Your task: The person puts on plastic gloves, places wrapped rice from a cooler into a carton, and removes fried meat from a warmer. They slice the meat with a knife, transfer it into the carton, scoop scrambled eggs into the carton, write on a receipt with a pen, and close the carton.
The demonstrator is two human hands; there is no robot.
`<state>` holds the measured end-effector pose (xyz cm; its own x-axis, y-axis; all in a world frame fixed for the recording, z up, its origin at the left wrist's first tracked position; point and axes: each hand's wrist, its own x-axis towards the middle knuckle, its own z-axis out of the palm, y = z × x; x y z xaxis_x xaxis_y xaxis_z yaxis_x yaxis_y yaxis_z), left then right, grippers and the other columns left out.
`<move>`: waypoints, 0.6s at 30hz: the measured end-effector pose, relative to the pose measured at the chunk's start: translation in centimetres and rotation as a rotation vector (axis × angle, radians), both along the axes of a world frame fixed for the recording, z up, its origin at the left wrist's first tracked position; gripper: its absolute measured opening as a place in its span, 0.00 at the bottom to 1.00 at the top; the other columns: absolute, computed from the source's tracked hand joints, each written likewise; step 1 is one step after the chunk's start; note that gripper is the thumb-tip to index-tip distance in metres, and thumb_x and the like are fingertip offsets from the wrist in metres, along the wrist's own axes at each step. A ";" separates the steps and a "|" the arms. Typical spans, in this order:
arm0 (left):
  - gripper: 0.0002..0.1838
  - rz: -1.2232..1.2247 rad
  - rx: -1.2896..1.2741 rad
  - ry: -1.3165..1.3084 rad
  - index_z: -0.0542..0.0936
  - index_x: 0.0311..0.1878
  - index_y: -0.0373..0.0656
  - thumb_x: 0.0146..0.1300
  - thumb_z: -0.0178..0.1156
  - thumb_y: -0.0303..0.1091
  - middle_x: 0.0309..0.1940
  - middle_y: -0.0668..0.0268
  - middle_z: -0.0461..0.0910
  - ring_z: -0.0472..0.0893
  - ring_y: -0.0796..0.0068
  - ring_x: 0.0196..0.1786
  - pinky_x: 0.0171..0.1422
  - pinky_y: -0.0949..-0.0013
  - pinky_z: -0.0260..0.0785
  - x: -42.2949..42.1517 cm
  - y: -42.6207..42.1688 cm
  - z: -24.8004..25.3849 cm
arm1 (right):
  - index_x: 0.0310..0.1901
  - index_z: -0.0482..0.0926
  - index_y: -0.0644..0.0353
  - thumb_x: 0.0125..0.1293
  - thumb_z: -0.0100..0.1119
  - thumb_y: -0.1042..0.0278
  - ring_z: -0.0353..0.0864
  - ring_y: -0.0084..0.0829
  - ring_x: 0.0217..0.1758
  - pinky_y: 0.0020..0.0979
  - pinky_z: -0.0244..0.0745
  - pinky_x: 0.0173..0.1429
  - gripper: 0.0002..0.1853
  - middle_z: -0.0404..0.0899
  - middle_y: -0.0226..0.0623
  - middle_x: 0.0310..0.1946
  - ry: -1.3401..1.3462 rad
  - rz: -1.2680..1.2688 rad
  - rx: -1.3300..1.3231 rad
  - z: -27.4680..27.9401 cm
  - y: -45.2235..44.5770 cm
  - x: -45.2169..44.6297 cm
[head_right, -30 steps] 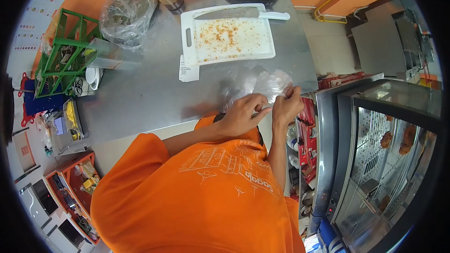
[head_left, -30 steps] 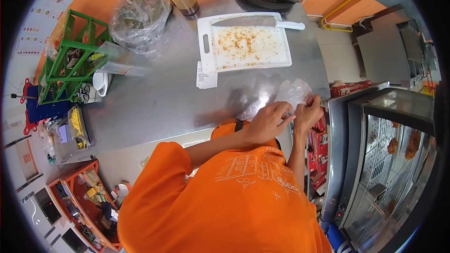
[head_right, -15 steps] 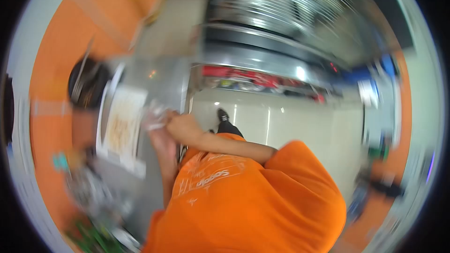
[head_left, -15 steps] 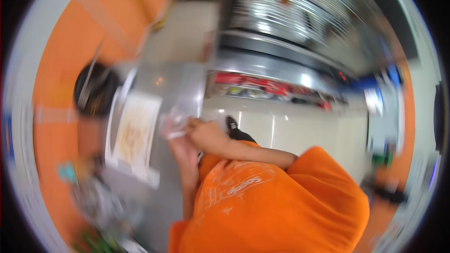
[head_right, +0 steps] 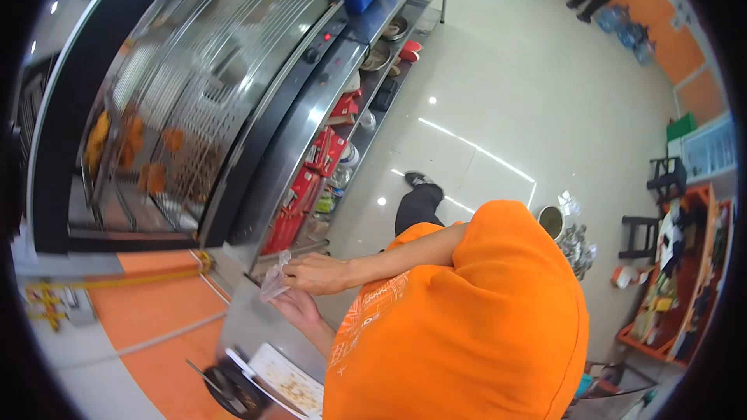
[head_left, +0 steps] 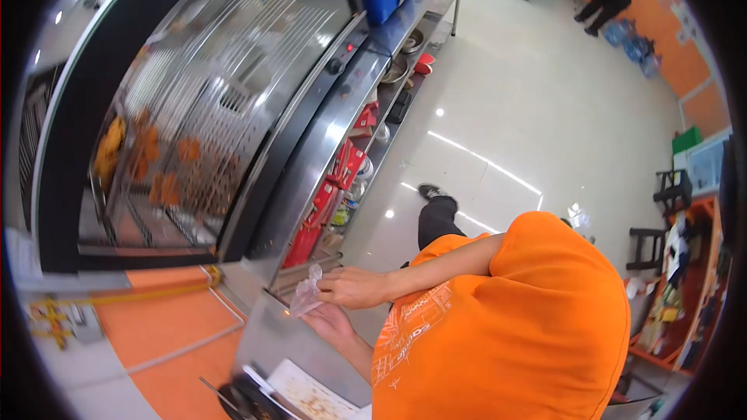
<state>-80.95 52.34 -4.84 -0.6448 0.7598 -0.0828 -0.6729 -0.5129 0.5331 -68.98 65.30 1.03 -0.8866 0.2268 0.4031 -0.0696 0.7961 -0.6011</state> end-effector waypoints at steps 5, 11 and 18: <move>0.21 0.079 -0.422 0.134 0.73 0.65 0.40 0.78 0.53 0.42 0.63 0.61 0.76 0.74 0.64 0.67 0.73 0.58 0.66 5.4 10.1 0.1 | 0.44 0.77 0.65 0.62 0.56 0.71 0.83 0.50 0.46 0.48 0.80 0.48 0.10 0.77 0.47 0.44 0.193 -0.039 -0.241 -0.7 9.1 2.7; 0.19 -0.158 -0.654 0.970 0.74 0.64 0.41 0.77 0.53 0.41 0.57 0.63 0.78 0.76 0.66 0.64 0.70 0.58 0.68 14.0 27.2 -3.5 | 0.40 0.78 0.65 0.60 0.57 0.73 0.83 0.52 0.46 0.49 0.80 0.45 0.08 0.80 0.48 0.40 0.039 -0.139 -0.379 -4.2 28.5 12.0; 0.19 -0.608 -0.492 -0.004 0.76 0.62 0.44 0.77 0.54 0.45 0.53 0.64 0.80 0.80 0.65 0.59 0.68 0.56 0.71 18.5 46.6 -7.3 | 0.48 0.79 0.68 0.60 0.58 0.71 0.79 0.49 0.57 0.48 0.77 0.57 0.16 0.80 0.52 0.50 0.194 -0.530 -0.286 -5.7 41.3 25.2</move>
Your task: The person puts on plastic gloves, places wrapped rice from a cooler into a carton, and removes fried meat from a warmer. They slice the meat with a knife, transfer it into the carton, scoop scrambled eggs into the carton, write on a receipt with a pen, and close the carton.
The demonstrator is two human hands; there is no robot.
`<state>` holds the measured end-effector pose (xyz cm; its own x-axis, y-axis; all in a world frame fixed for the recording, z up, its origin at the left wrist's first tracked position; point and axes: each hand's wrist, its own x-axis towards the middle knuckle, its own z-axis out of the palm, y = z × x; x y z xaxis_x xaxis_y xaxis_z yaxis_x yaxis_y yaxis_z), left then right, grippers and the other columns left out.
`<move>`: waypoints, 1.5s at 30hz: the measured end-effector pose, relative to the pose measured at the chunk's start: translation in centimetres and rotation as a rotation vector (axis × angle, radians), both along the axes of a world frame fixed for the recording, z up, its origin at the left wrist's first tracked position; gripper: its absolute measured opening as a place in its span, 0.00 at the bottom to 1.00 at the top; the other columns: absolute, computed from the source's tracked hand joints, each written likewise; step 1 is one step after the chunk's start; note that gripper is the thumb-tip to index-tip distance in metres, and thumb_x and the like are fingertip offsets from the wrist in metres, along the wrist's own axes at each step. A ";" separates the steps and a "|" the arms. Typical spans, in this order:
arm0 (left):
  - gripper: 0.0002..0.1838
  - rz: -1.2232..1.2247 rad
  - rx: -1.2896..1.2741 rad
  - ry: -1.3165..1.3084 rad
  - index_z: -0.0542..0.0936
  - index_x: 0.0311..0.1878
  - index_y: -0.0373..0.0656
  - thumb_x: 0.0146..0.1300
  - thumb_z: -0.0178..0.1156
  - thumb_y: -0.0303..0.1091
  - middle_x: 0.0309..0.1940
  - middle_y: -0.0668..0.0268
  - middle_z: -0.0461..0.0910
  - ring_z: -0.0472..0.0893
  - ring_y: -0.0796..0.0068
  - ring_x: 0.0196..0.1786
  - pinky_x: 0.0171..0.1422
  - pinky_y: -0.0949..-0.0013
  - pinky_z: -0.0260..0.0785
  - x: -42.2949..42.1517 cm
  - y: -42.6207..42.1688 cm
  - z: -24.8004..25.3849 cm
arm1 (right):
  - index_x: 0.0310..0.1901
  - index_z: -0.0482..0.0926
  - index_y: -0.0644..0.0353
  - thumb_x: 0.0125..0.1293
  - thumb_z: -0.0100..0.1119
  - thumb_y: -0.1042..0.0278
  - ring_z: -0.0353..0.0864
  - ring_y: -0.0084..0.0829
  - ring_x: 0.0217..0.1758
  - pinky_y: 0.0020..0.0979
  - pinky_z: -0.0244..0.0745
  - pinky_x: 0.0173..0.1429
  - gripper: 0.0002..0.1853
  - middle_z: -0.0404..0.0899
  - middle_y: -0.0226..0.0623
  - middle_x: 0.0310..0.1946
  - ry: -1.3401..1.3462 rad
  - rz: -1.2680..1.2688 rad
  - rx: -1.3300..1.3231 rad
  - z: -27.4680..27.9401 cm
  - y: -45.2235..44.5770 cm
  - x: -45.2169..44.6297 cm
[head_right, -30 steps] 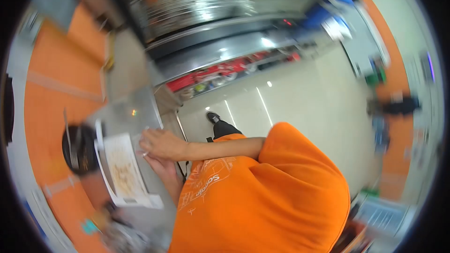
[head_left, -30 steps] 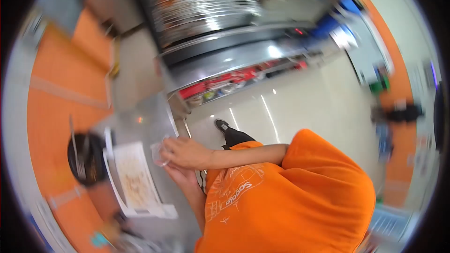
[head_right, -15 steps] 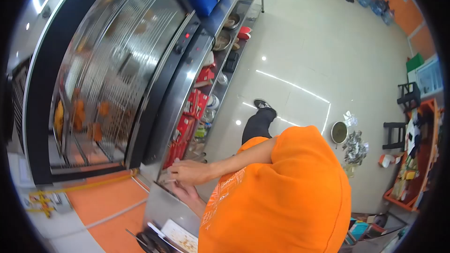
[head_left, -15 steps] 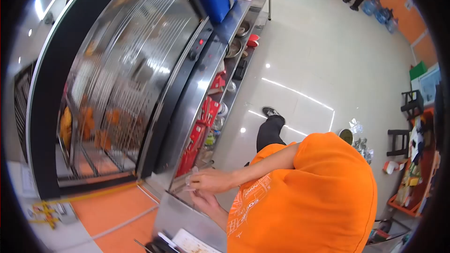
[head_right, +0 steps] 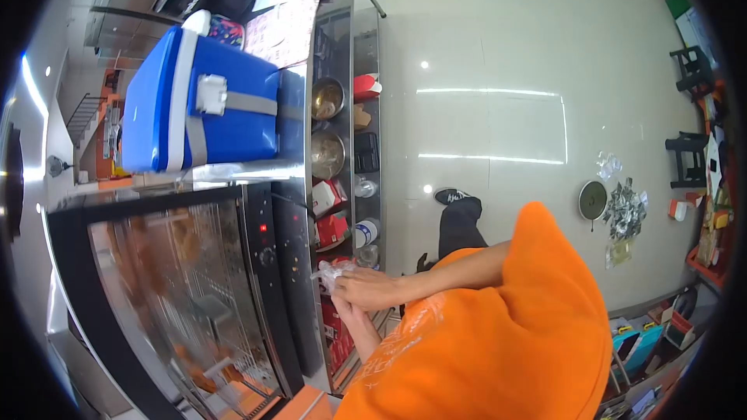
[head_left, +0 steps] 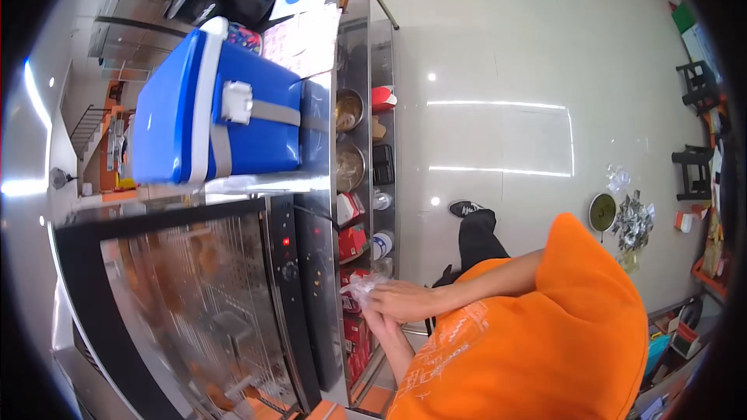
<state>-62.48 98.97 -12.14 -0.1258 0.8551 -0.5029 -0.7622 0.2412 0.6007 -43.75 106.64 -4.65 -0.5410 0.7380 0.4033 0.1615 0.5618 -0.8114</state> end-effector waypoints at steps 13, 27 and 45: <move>0.43 -0.191 -0.038 -0.142 0.63 0.75 0.42 0.71 0.49 0.69 0.65 0.57 0.73 0.74 0.57 0.66 0.73 0.53 0.66 12.2 20.3 2.8 | 0.46 0.79 0.73 0.58 0.59 0.76 0.78 0.48 0.54 0.45 0.77 0.57 0.15 0.77 0.50 0.46 -0.123 -0.150 -0.065 0.5 11.7 9.2; 0.48 -0.179 -0.061 -0.377 0.48 0.82 0.40 0.74 0.36 0.71 0.79 0.52 0.59 0.63 0.51 0.77 0.82 0.52 0.53 30.4 43.1 0.1 | 0.55 0.75 0.70 0.56 0.60 0.79 0.78 0.51 0.50 0.45 0.77 0.53 0.23 0.75 0.50 0.42 -0.152 -0.048 -0.346 -2.1 35.5 26.9; 0.55 0.647 0.085 -0.177 0.58 0.78 0.39 0.66 0.34 0.81 0.73 0.60 0.68 0.65 0.66 0.76 0.78 0.51 0.57 39.1 46.8 3.8 | 0.39 0.73 0.70 0.69 0.54 0.79 0.75 0.55 0.41 0.47 0.70 0.48 0.03 0.74 0.52 0.36 -0.211 0.812 -0.126 3.9 48.0 31.5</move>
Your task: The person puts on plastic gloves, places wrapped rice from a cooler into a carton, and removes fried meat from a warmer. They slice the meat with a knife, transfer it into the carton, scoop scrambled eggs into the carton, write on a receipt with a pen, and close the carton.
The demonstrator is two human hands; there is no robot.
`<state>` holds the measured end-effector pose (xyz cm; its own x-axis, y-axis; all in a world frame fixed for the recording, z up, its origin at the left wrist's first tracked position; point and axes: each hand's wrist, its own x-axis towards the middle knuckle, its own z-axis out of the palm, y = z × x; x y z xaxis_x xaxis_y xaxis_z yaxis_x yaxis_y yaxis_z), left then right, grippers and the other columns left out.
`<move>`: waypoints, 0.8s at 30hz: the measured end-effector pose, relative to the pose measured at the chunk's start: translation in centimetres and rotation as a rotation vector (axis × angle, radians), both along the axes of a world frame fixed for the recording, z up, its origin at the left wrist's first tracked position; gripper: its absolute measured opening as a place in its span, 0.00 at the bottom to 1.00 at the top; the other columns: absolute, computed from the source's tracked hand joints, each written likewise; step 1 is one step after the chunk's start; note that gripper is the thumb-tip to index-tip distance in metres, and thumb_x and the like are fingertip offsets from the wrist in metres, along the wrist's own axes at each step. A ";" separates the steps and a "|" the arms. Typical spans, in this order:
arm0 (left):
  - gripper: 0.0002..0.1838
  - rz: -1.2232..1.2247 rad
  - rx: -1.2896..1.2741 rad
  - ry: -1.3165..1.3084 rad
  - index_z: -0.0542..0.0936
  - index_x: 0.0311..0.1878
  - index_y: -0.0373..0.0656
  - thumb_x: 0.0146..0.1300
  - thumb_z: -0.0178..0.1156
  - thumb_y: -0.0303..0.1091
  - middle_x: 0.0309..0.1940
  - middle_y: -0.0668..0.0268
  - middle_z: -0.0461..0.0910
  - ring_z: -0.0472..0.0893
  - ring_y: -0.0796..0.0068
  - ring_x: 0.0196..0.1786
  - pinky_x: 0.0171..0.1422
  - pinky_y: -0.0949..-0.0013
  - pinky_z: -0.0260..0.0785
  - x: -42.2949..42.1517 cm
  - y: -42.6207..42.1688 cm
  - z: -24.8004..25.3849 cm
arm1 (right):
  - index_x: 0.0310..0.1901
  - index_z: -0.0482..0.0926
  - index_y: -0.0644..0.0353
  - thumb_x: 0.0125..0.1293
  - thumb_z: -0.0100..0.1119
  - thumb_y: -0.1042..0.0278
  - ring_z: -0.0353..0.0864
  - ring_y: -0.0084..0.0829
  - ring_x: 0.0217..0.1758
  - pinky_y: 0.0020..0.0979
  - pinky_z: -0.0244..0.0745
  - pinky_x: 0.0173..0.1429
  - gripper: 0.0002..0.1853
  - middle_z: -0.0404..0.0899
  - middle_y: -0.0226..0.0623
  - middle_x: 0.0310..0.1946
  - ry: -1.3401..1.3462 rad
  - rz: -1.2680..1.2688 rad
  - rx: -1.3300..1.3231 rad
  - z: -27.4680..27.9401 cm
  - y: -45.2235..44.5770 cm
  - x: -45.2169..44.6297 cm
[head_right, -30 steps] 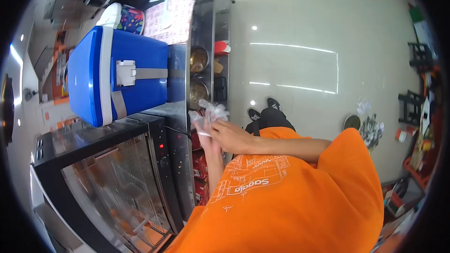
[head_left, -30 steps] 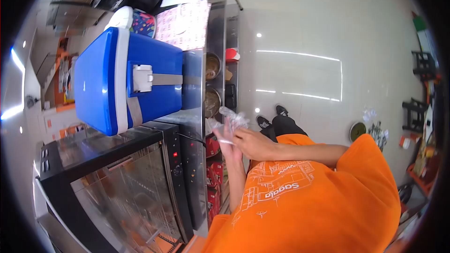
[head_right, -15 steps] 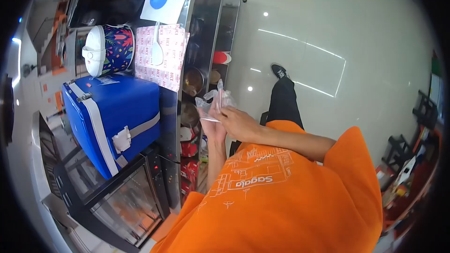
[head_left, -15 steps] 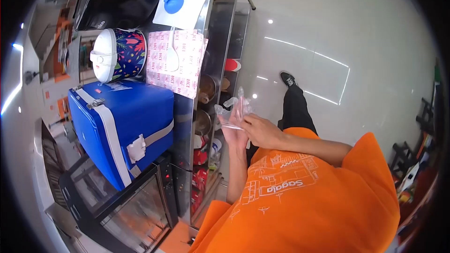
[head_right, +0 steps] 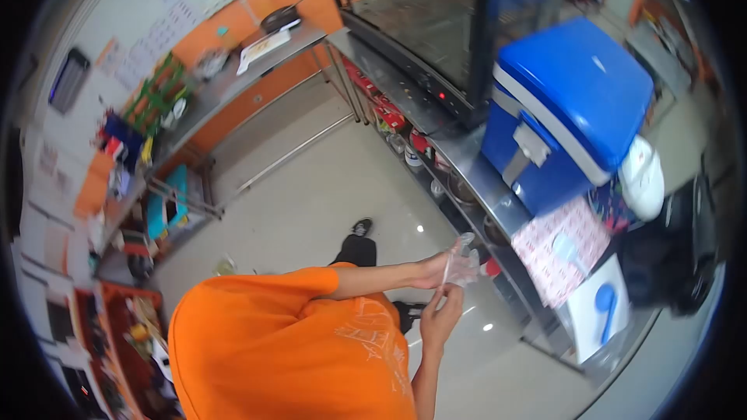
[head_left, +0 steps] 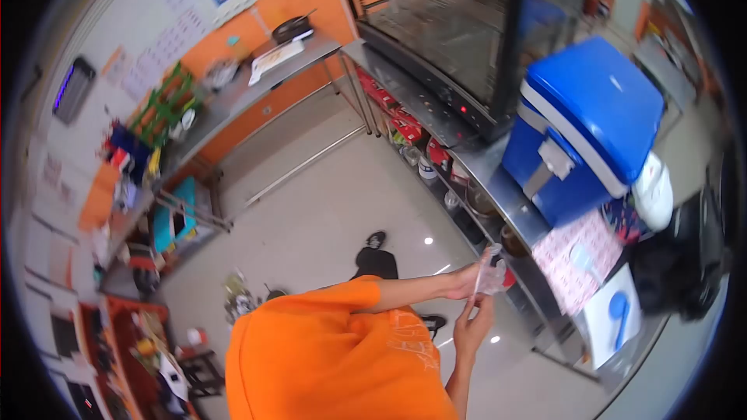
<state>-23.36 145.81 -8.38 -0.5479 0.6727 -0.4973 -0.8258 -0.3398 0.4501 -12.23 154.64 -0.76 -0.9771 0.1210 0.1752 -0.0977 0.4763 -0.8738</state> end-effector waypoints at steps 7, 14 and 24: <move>0.54 0.356 -0.122 0.110 0.70 0.71 0.36 0.69 0.28 0.80 0.61 0.62 0.77 0.72 0.69 0.62 0.71 0.63 0.62 -1.2 -11.0 3.2 | 0.39 0.74 0.70 0.67 0.54 0.81 0.76 0.55 0.39 0.48 0.71 0.45 0.01 0.75 0.53 0.34 0.031 0.342 0.185 0.9 -8.2 -5.0; 0.52 0.542 -0.018 0.071 0.55 0.78 0.32 0.72 0.32 0.75 0.75 0.52 0.64 0.65 0.61 0.76 0.81 0.57 0.53 -3.5 -26.7 1.1 | 0.40 0.73 0.69 0.69 0.54 0.80 0.77 0.54 0.36 0.47 0.72 0.43 0.02 0.74 0.53 0.32 0.050 0.435 0.268 -1.1 -23.9 -8.0; 0.57 0.618 0.589 -0.104 0.45 0.82 0.46 0.65 0.43 0.80 0.76 0.59 0.65 0.63 0.50 0.78 0.80 0.48 0.54 -7.8 -49.0 2.4 | 0.38 0.72 0.68 0.67 0.54 0.82 0.74 0.55 0.40 0.48 0.69 0.46 0.02 0.73 0.50 0.35 0.070 0.351 0.411 0.6 -47.9 -13.1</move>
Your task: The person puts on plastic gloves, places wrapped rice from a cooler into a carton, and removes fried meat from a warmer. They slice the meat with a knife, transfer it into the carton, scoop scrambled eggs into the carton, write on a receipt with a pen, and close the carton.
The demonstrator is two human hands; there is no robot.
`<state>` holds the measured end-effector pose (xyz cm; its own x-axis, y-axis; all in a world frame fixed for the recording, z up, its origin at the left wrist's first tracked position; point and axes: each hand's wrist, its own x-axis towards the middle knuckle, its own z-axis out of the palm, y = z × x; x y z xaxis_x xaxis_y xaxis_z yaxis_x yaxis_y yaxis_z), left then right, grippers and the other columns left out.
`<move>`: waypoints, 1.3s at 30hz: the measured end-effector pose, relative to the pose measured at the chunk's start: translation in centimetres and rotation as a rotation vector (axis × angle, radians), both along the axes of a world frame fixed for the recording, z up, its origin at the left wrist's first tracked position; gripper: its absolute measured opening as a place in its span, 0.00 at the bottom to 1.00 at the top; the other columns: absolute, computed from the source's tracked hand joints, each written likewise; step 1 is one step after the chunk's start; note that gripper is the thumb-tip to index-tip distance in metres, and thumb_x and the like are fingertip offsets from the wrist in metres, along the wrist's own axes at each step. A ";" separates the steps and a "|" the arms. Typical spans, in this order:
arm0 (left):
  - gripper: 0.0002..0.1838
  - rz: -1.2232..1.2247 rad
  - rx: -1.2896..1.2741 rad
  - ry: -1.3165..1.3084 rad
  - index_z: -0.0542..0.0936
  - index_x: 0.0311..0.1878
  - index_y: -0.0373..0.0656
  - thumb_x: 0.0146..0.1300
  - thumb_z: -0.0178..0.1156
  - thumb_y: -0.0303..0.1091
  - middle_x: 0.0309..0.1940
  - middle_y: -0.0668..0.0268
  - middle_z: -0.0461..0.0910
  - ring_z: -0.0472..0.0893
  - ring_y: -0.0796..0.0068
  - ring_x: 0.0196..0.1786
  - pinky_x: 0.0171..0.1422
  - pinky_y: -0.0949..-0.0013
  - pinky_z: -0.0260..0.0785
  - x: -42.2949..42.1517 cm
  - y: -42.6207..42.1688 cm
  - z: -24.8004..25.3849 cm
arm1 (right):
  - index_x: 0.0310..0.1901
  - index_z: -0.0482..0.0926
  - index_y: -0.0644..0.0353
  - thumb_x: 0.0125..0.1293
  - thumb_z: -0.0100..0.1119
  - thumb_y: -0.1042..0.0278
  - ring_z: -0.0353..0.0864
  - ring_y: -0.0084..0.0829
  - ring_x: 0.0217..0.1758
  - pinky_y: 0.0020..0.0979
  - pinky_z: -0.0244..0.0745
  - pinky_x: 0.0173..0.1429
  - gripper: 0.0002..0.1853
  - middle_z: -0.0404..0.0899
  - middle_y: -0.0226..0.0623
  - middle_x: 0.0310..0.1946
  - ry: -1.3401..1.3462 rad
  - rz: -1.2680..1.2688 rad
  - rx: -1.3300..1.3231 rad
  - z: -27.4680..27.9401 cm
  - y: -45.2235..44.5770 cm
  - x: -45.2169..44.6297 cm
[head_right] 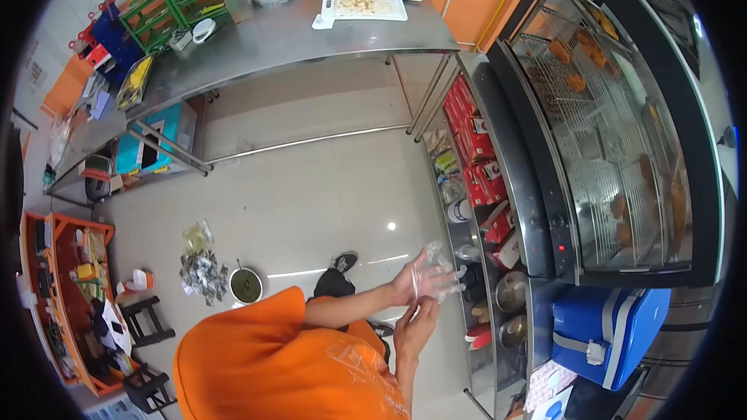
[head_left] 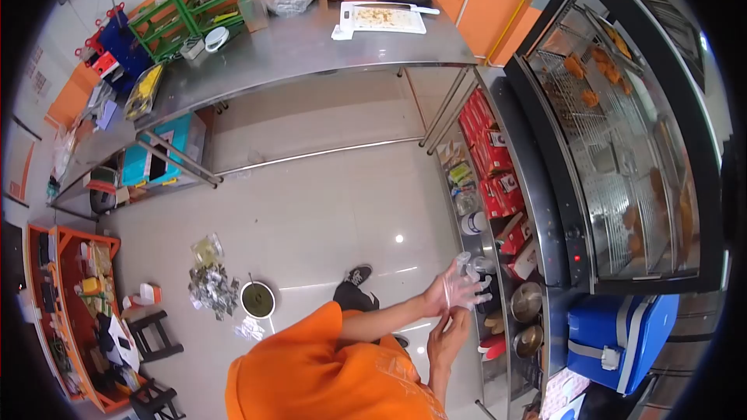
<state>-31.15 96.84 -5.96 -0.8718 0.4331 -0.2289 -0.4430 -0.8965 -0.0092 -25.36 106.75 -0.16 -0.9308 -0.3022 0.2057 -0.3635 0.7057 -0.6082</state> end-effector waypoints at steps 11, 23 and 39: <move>0.51 -0.095 0.002 0.019 0.56 0.82 0.56 0.65 0.41 0.81 0.80 0.62 0.57 0.67 0.60 0.76 0.79 0.51 0.55 -1.4 -6.8 -3.7 | 0.38 0.71 0.68 0.64 0.55 0.86 0.74 0.52 0.42 0.49 0.68 0.47 0.04 0.73 0.50 0.37 -0.156 0.003 0.094 0.1 -7.3 -1.3; 0.44 -0.315 0.511 -0.201 0.61 0.79 0.66 0.66 0.39 0.79 0.82 0.53 0.49 0.48 0.38 0.82 0.80 0.28 0.41 -4.7 -4.5 -4.4 | 0.41 0.74 0.67 0.65 0.57 0.85 0.73 0.55 0.40 0.48 0.71 0.45 0.05 0.73 0.51 0.35 -0.040 -0.073 0.105 -0.3 -6.8 -2.0; 0.41 -0.798 -0.483 0.082 0.50 0.82 0.63 0.73 0.41 0.71 0.81 0.52 0.52 0.58 0.41 0.78 0.78 0.39 0.53 -6.3 12.3 -6.8 | 0.47 0.76 0.73 0.55 0.61 0.75 0.81 0.51 0.52 0.44 0.81 0.54 0.17 0.80 0.53 0.45 -0.123 -0.373 -0.079 -3.8 12.3 0.2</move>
